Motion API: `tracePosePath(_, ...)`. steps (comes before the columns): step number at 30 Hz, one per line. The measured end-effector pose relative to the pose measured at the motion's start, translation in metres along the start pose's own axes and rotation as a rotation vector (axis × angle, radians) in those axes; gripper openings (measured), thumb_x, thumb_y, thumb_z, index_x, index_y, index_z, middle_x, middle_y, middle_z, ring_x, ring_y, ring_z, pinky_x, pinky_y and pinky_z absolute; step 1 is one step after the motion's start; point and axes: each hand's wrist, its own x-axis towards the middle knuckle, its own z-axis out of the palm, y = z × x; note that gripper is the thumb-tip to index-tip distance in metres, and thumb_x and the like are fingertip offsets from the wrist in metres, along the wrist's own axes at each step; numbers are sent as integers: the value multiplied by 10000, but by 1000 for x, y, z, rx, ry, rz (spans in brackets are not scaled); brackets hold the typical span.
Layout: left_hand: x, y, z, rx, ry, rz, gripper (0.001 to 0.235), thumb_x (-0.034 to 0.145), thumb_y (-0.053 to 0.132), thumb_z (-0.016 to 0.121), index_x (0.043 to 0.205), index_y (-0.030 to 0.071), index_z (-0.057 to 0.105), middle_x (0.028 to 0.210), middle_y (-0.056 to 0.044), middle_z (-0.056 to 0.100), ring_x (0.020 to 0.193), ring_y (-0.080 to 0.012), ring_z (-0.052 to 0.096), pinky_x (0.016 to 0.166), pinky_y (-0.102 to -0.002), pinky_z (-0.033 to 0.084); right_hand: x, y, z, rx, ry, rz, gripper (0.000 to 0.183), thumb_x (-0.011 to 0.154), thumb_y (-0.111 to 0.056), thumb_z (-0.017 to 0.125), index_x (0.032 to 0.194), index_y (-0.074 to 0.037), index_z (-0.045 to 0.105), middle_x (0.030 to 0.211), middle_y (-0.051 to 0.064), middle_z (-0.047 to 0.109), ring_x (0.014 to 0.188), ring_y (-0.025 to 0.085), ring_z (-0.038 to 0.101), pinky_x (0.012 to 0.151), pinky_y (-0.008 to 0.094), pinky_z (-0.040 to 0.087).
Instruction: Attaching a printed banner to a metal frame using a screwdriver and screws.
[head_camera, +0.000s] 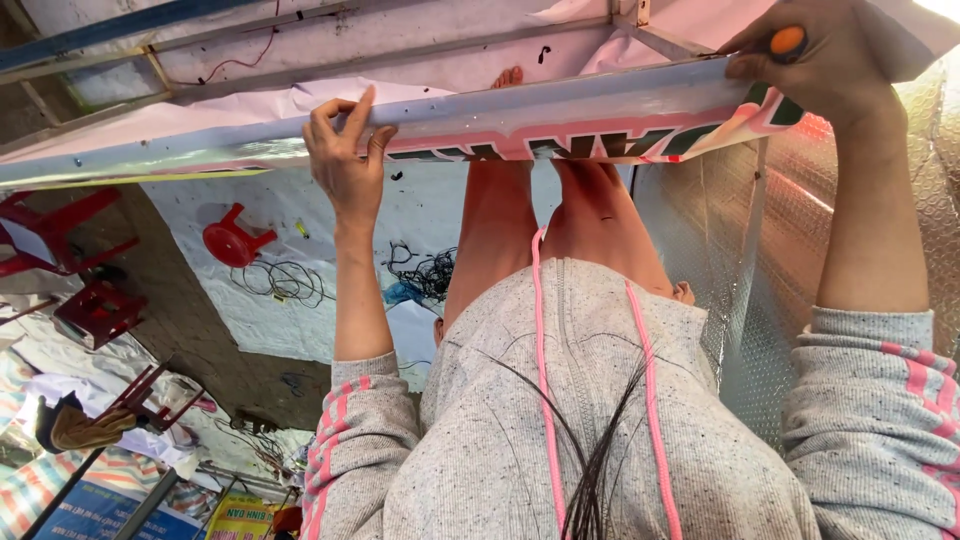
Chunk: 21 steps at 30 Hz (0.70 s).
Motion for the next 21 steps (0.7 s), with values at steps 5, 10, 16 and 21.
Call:
tracePosePath(5, 13, 53, -41, -541, 15, -191, 594, 1045, 439, 714, 1543, 272, 436, 1180, 16, 649, 915, -122, 382, 835, -255, 372, -2, 4, 3, 37, 10, 0, 139, 1105, 0, 779, 1220, 18, 703, 1042, 116, 678, 897, 162, 608, 753, 261, 509)
tracePosePath(10, 35, 97, -41, -1545, -128, -408, 362, 1115, 73, 464, 1474, 77, 513, 1424, -97, 603, 1259, -183, 563, 1021, -272, 451, 0, -7, 5, 15, 15, 133, 121, 1111, -73, 764, 1224, -67, 720, 1027, 44, 676, 883, 117, 577, 743, 226, 466)
tracePosePath(16, 51, 163, -11, -2179, -578, -473, 391, 1145, -113, 409, 1511, -1, 491, 1549, -219, 519, 1399, -288, 582, 1268, -363, 474, 4, 10, 4, 91, -52, 127, 181, 1164, -110, 672, 1314, -8, 681, 1098, 113, 696, 1022, 178, 672, 970, 263, 550)
tracePosePath(21, 57, 204, 17, -1996, -667, -538, 262, 1055, 129, 611, 1151, -96, 705, 1377, -298, 598, 1132, -279, 722, 1028, -303, 610, 6, 37, 4, -115, -54, 121, 209, 1180, -286, 703, 1254, -93, 730, 1105, 31, 715, 990, 148, 644, 840, 265, 469)
